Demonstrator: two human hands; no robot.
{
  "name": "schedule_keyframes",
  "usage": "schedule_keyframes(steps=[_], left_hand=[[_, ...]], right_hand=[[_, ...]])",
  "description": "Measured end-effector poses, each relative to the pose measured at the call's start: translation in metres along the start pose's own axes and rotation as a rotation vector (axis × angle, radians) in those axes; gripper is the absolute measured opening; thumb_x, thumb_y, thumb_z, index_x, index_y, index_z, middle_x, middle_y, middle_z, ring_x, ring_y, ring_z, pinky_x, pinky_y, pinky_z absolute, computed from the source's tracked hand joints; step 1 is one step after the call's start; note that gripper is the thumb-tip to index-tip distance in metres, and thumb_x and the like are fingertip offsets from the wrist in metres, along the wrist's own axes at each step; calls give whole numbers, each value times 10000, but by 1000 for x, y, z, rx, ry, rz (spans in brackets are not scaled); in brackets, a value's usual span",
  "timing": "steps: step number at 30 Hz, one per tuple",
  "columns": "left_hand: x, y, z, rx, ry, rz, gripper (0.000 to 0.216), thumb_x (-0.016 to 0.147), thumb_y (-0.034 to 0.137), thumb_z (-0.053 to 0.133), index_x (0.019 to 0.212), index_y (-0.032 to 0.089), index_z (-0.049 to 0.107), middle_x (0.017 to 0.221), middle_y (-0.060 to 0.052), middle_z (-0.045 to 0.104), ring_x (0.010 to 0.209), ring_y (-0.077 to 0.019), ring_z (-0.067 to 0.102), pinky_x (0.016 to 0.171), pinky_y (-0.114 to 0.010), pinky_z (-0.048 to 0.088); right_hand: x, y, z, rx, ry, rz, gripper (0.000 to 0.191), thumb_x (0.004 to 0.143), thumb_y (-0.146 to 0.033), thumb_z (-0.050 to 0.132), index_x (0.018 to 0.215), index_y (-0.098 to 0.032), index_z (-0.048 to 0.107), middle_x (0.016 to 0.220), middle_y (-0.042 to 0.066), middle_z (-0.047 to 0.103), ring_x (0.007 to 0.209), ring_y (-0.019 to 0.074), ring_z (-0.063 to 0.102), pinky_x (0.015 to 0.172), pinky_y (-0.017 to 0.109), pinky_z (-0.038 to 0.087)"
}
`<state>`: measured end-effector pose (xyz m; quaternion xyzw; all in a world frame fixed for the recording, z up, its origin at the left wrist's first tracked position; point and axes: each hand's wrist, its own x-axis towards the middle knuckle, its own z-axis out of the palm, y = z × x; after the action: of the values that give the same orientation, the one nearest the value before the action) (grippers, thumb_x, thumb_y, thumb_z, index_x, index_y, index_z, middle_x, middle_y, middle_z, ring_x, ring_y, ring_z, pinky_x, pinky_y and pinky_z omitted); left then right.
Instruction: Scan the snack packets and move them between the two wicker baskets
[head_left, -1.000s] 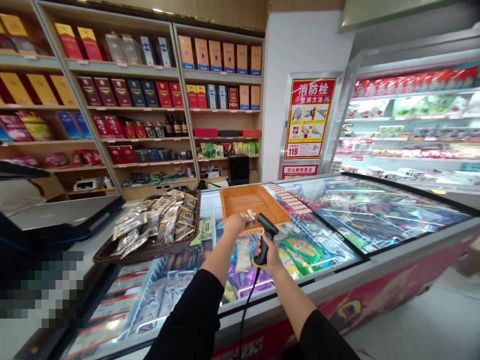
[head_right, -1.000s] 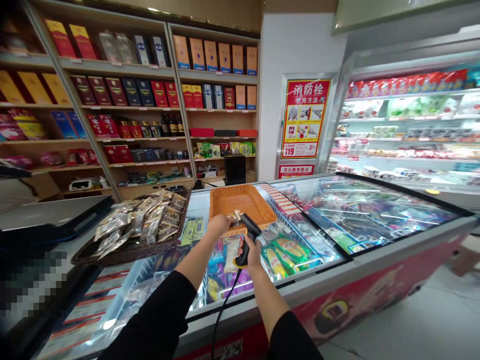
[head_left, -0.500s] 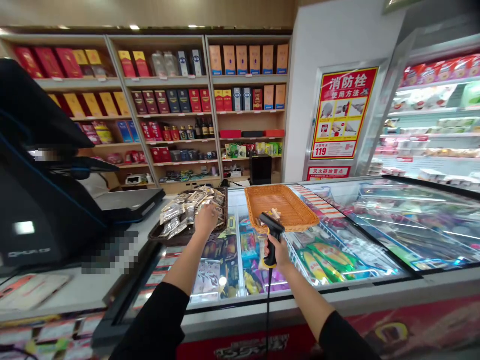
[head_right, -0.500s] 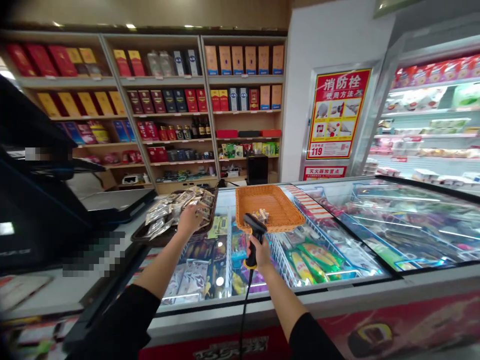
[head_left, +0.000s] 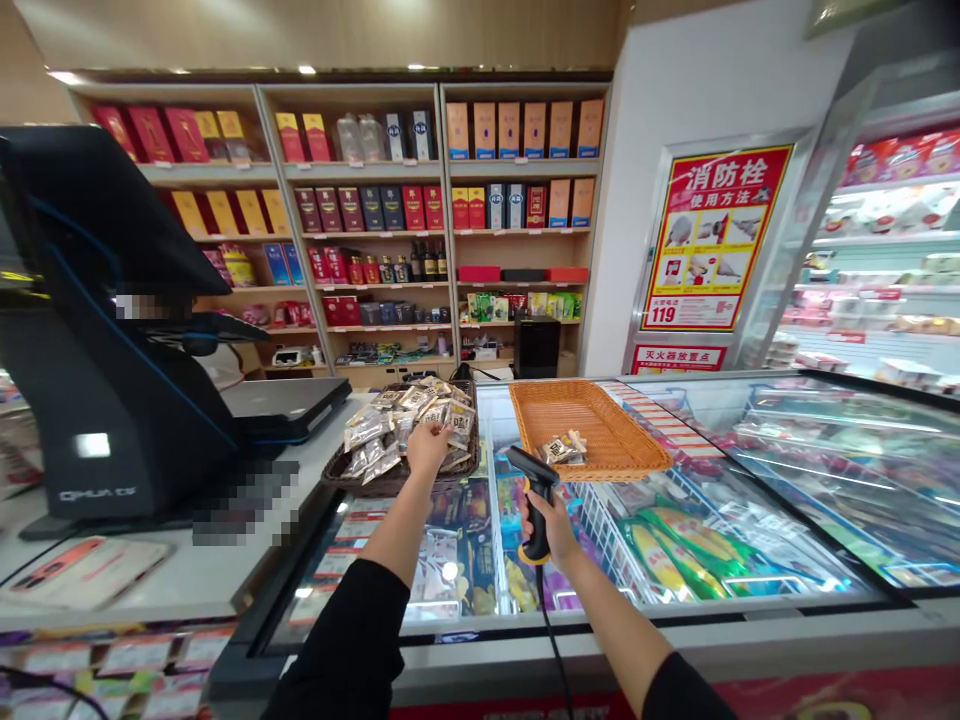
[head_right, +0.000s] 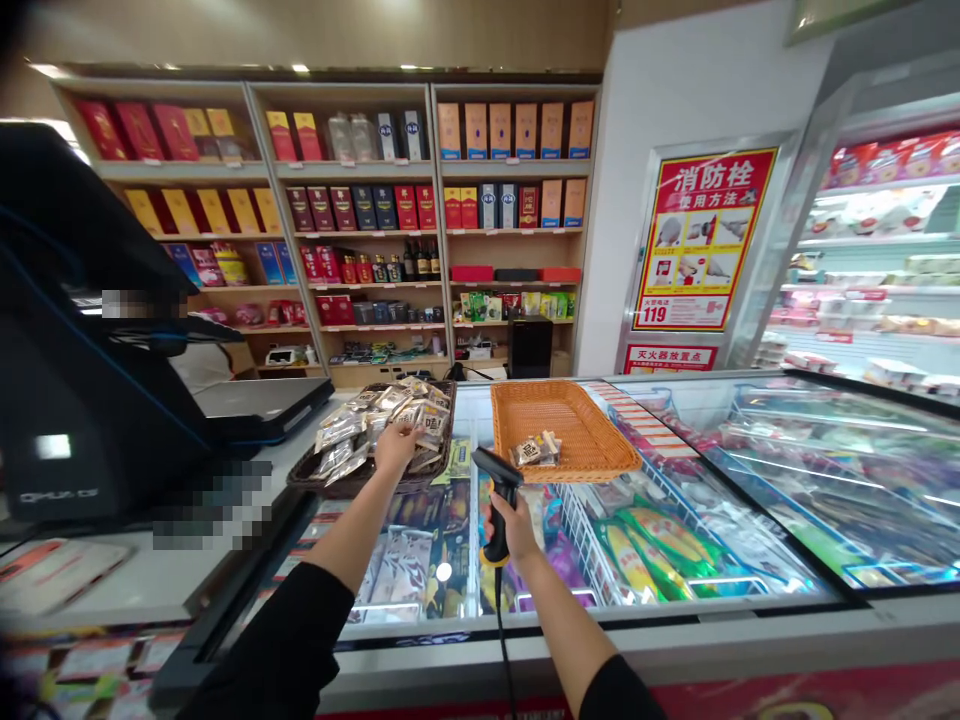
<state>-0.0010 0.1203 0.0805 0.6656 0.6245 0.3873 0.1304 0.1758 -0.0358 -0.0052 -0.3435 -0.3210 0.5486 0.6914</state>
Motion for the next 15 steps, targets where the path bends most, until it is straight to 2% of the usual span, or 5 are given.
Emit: schedule_keyframes(steps=[3, 7, 10, 13, 15], left_hand=[[-5, -10, -4, -105, 69, 24, 287, 797, 380, 484, 974, 189, 603, 877, -72, 641, 787, -203, 590, 706, -295, 412], [-17, -4, -7, 70, 213, 89, 376, 783, 282, 517, 1147, 192, 551, 1128, -129, 554, 1055, -262, 497, 846, -362, 385], [-27, 9, -5, 239, 159, 198, 397, 768, 367, 551, 1141, 232, 569, 1205, -128, 512, 1142, -312, 412, 912, -444, 326], [-32, 16, -5, 292, 98, 198, 495, 714, 440, 608, 1165, 244, 552, 1184, -133, 530, 1126, -340, 415, 918, -492, 297], [-32, 16, -5, 253, 101, 184, 474, 748, 442, 567, 1171, 228, 547, 1149, -142, 553, 1104, -340, 439, 909, -488, 306]], right_hand=[[0, 0, 0, 4, -10, 1, 379, 642, -443, 706, 812, -194, 477, 545, -59, 530, 353, 70, 436, 341, 190, 358], [-2, -1, -1, 0, -14, -1, 372, 652, -448, 701, 826, -196, 491, 549, -56, 526, 355, 76, 443, 336, 196, 364], [-3, -2, -2, 6, -14, 4, 369, 652, -445, 702, 824, -195, 492, 554, -53, 529, 354, 77, 447, 334, 199, 368], [-2, -1, -2, 8, -16, 9, 365, 650, -438, 703, 814, -194, 486, 552, -54, 531, 355, 76, 451, 334, 197, 372], [-2, 0, -2, 0, -14, -5, 355, 659, -435, 696, 809, -195, 481, 550, -56, 532, 355, 74, 451, 332, 191, 369]])
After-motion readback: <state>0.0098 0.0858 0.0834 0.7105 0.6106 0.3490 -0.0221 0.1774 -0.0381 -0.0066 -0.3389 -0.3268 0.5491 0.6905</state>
